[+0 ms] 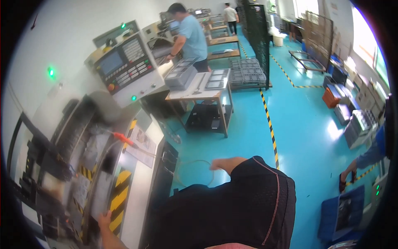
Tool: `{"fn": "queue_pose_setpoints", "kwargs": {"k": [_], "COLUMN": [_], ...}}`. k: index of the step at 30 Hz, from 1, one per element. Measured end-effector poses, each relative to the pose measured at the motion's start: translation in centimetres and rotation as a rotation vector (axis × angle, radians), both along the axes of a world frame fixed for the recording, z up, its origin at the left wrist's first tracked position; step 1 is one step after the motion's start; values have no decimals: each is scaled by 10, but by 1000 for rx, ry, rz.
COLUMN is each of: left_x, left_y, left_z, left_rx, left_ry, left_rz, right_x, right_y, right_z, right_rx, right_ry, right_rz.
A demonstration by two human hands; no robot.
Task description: The person picks up a sheet of panels, cleans the machine bed with an air nozzle, and places the sheet on the bed. After operating the control panel, they use the air nozzle to clean the panels, pry them from the sheet with a tool, and remove them from the machine.
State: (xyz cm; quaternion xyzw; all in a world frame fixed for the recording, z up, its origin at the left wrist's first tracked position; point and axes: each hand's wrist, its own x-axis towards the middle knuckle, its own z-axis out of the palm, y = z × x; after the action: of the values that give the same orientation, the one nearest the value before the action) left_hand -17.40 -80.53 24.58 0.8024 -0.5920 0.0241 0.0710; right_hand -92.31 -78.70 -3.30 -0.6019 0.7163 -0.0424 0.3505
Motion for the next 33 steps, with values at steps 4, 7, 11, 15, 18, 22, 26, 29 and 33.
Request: {"fn": "queue_pose_setpoints", "kwargs": {"k": [4, 7, 11, 15, 18, 22, 26, 29, 33], "left_x": [-28, -3, -20, 1, 71, 163, 221, 233, 244], "left_y": [9, 23, 22, 55, 113, 185, 207, 197, 159], "left_z": [36, 26, 40, 49, 50, 37, 53, 48, 26], "left_rx": [56, 31, 59, -140, -301, -309, -286, -282, -264], "left_ry": [68, 64, 36, 315, 339, 319, 259, 294, 125], "left_rz": [73, 19, -97, -232, -163, 48, 161, 187, 160], "right_x": [100, 188, 278, 353, 390, 318, 300, 425, 636], "right_y": [-139, -230, -275, -299, -292, -356, -387, -351, -260], "right_z": [110, 178, 223, 198, 210, 201, 263, 400, 526], "right_rx": [-408, -591, -816, -974, -991, -932, -1170, -488, -174], "right_ry": [-187, -273, -412, -269, -736, -661, -265, -1006, -174], "right_rz": [35, 148, 113, 195, -251, -293, -219, -47, 629]}}
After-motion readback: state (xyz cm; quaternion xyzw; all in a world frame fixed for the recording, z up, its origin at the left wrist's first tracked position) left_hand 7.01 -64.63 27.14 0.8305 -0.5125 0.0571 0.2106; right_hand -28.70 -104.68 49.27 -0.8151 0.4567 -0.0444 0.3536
